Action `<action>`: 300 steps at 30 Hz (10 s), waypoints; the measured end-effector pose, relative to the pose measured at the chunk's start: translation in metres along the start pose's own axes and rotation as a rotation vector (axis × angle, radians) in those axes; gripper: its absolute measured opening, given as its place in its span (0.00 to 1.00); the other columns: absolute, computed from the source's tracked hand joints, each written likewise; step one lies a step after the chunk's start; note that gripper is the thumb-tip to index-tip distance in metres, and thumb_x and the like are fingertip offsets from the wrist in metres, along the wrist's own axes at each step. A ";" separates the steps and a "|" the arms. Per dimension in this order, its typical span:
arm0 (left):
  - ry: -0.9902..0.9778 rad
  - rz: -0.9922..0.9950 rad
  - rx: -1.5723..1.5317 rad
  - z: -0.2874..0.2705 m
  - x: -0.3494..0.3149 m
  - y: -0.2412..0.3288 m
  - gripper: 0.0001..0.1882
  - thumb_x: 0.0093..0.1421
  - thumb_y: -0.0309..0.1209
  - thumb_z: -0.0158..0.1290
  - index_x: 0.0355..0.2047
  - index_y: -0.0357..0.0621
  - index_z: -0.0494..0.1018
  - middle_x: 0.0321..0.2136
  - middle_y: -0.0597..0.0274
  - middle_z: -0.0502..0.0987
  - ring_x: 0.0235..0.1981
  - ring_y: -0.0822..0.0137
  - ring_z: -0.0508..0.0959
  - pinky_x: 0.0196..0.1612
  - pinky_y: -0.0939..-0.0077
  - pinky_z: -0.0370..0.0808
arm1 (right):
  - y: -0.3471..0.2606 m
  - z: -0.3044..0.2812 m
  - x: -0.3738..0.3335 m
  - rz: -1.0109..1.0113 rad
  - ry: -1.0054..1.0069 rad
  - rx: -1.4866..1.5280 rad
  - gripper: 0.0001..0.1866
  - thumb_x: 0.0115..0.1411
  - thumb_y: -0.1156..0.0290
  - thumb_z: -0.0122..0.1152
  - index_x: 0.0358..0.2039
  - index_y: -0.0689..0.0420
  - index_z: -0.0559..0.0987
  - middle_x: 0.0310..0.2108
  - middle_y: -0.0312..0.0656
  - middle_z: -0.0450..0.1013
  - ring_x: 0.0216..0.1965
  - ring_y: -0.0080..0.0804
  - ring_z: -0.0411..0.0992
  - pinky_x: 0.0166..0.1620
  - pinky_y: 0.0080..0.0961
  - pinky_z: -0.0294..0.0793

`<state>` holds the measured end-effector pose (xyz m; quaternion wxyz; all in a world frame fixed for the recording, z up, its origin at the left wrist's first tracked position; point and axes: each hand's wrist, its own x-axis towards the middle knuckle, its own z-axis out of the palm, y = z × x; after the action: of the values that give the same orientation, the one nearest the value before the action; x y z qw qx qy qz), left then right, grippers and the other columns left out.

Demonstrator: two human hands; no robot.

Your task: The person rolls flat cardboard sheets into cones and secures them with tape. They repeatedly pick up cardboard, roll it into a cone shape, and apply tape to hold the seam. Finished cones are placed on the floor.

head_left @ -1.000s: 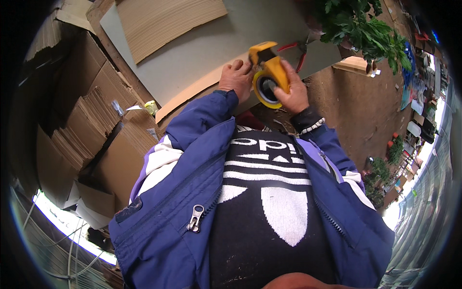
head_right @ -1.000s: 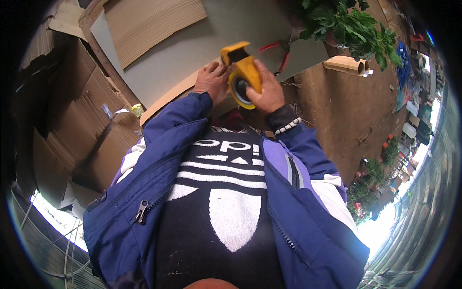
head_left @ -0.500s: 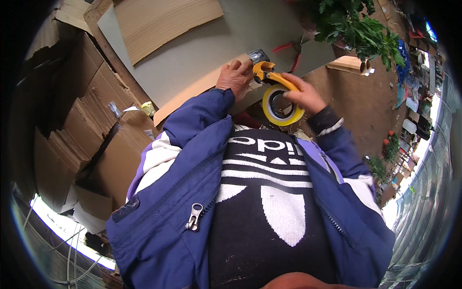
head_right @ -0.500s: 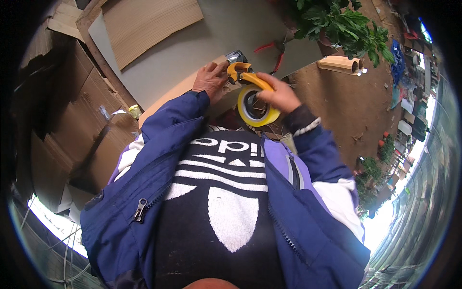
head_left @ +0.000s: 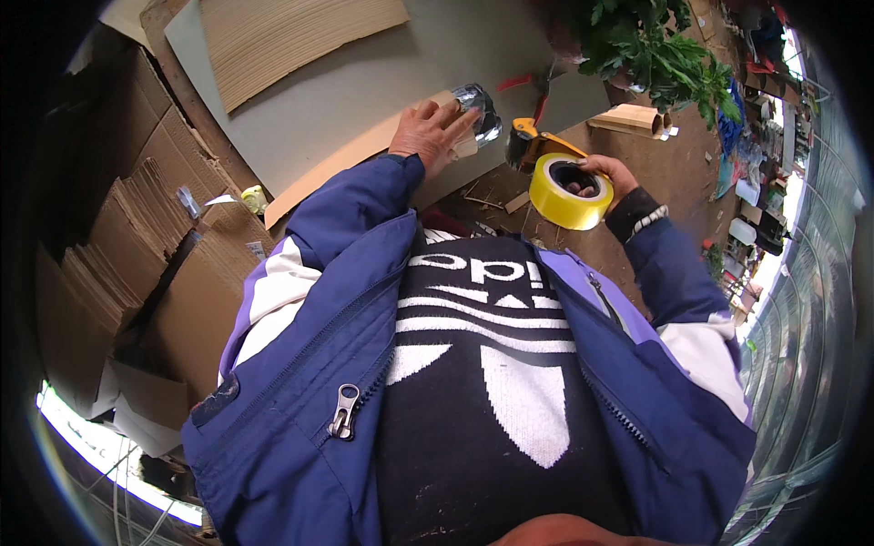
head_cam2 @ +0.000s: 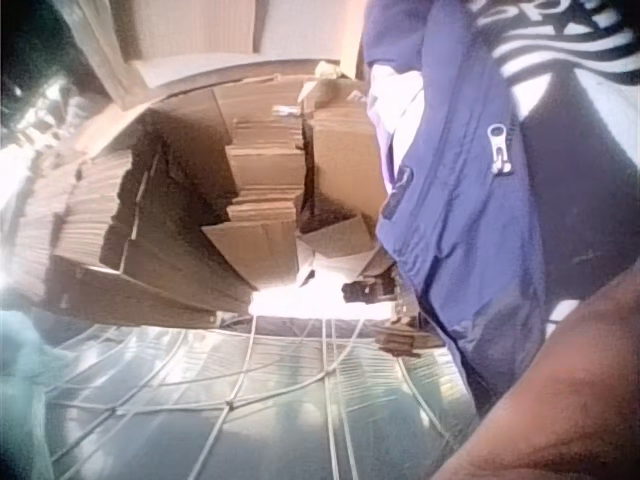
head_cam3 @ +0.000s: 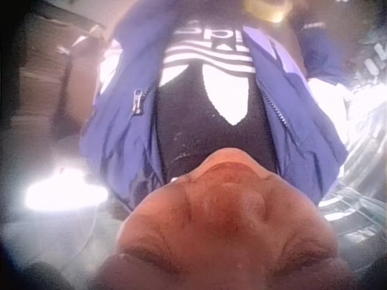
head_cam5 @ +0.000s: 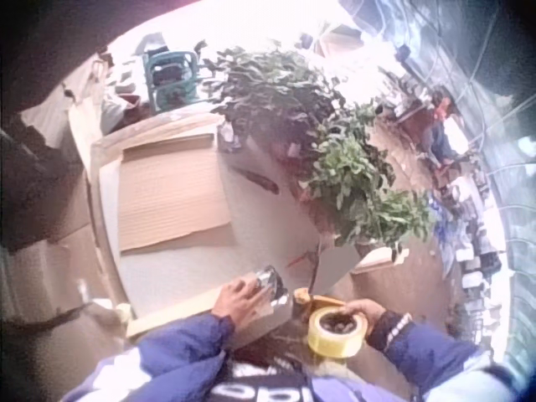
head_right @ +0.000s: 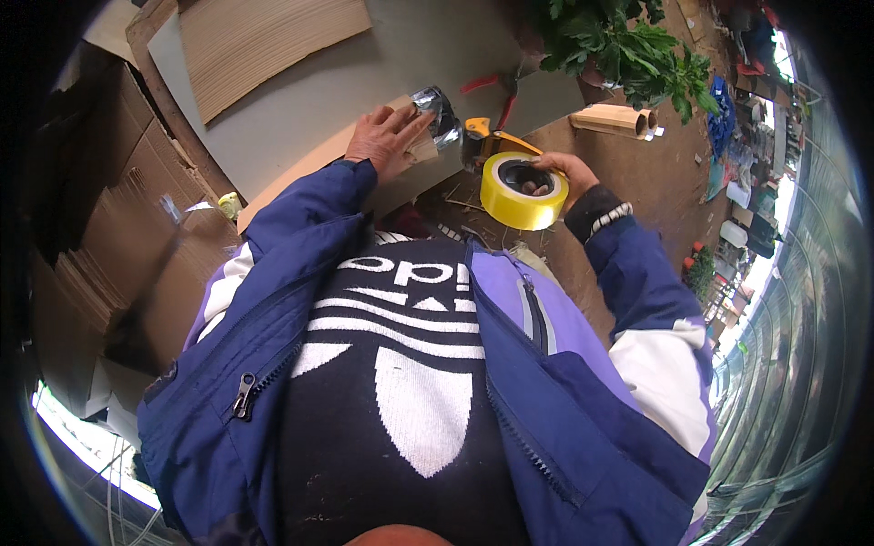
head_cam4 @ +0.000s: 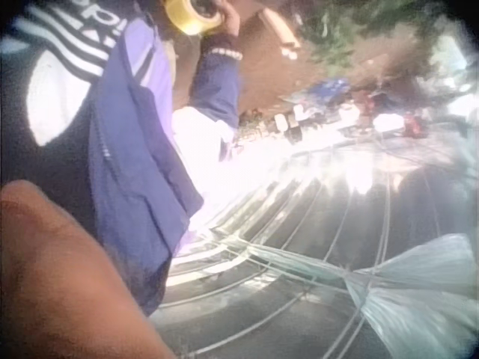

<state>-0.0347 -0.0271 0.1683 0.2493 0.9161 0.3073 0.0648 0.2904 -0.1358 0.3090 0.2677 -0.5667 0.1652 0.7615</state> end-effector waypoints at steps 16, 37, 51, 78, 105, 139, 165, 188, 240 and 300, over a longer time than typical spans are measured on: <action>0.281 0.141 0.078 0.021 -0.006 0.000 0.41 0.39 0.38 0.69 0.56 0.38 0.71 0.55 0.54 0.72 0.56 0.55 0.70 0.63 0.67 0.67 | 0.003 0.124 0.066 -0.887 0.382 -1.193 0.34 0.54 0.64 0.63 0.62 0.60 0.71 0.53 0.48 0.77 0.51 0.37 0.76 0.55 0.26 0.73; 0.325 0.143 0.061 0.032 -0.008 -0.004 0.30 0.39 0.36 0.67 0.45 0.45 0.72 0.53 0.50 0.71 0.49 0.55 0.73 0.56 0.64 0.71 | 0.000 0.175 0.083 -0.675 0.551 -1.778 0.37 0.52 0.59 0.60 0.64 0.54 0.69 0.49 0.60 0.76 0.52 0.54 0.75 0.56 0.41 0.73; 0.234 -0.019 -0.126 0.010 -0.001 -0.004 0.29 0.41 0.38 0.69 0.42 0.44 0.71 0.54 0.58 0.76 0.50 0.52 0.75 0.55 0.62 0.72 | 0.113 0.069 0.065 -1.265 0.504 -1.324 0.41 0.48 0.67 0.65 0.66 0.43 0.68 0.38 0.50 0.71 0.41 0.50 0.75 0.46 0.40 0.77; -0.400 -0.482 -0.466 -0.031 0.075 -0.075 0.55 0.44 0.48 0.72 0.68 0.42 0.59 0.62 0.47 0.70 0.58 0.54 0.74 0.60 0.64 0.73 | 0.138 0.026 0.129 -1.183 0.591 -1.386 0.38 0.50 0.60 0.68 0.64 0.31 0.69 0.37 0.46 0.67 0.35 0.48 0.76 0.37 0.42 0.79; -0.295 -0.383 -0.354 -0.059 0.108 -0.148 0.48 0.38 0.44 0.76 0.57 0.36 0.68 0.46 0.47 0.81 0.49 0.54 0.81 0.54 0.66 0.75 | 0.046 0.087 0.181 -1.165 0.622 -1.483 0.31 0.50 0.61 0.67 0.58 0.35 0.75 0.38 0.49 0.72 0.37 0.50 0.76 0.41 0.46 0.78; 0.212 -0.471 0.079 -0.010 0.026 -0.037 0.55 0.41 0.47 0.73 0.69 0.57 0.59 0.65 0.45 0.62 0.66 0.46 0.64 0.65 0.55 0.64 | 0.055 0.005 0.034 -1.458 0.199 -1.158 0.38 0.39 0.76 0.71 0.56 0.49 0.79 0.30 0.44 0.68 0.29 0.43 0.72 0.33 0.35 0.73; 0.806 -0.584 -0.727 -0.032 0.038 -0.135 0.05 0.60 0.30 0.63 0.34 0.43 0.83 0.30 0.62 0.82 0.34 0.67 0.80 0.38 0.73 0.77 | 0.030 0.143 0.103 -1.428 0.316 -1.407 0.37 0.43 0.72 0.69 0.58 0.39 0.77 0.33 0.43 0.69 0.33 0.44 0.75 0.38 0.36 0.79; 0.294 -0.857 -0.384 0.000 0.050 -0.168 0.16 0.58 0.39 0.62 0.45 0.52 0.83 0.39 0.57 0.85 0.41 0.61 0.84 0.47 0.71 0.78 | 0.021 0.120 0.129 -1.350 0.397 -1.494 0.36 0.46 0.66 0.70 0.59 0.32 0.76 0.34 0.42 0.70 0.34 0.45 0.76 0.38 0.39 0.80; -0.163 -0.409 -0.630 -0.012 0.036 -0.109 0.57 0.44 0.38 0.73 0.70 0.38 0.53 0.68 0.44 0.58 0.69 0.52 0.60 0.69 0.60 0.59 | 0.078 0.052 0.123 -1.297 0.409 -1.357 0.35 0.45 0.66 0.72 0.57 0.34 0.78 0.33 0.43 0.69 0.35 0.45 0.75 0.37 0.39 0.78; 0.071 -0.368 0.191 -0.030 0.036 -0.055 0.62 0.35 0.50 0.75 0.66 0.37 0.57 0.63 0.42 0.64 0.65 0.46 0.64 0.65 0.55 0.63 | 0.062 0.107 0.137 -1.439 0.433 -1.177 0.34 0.44 0.65 0.73 0.56 0.36 0.78 0.33 0.43 0.69 0.31 0.45 0.74 0.34 0.39 0.77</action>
<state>-0.0431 0.0442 0.1661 0.1581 0.8610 0.4829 0.0208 0.1413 -0.0964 0.2072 0.3076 -0.7048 -0.5867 0.2536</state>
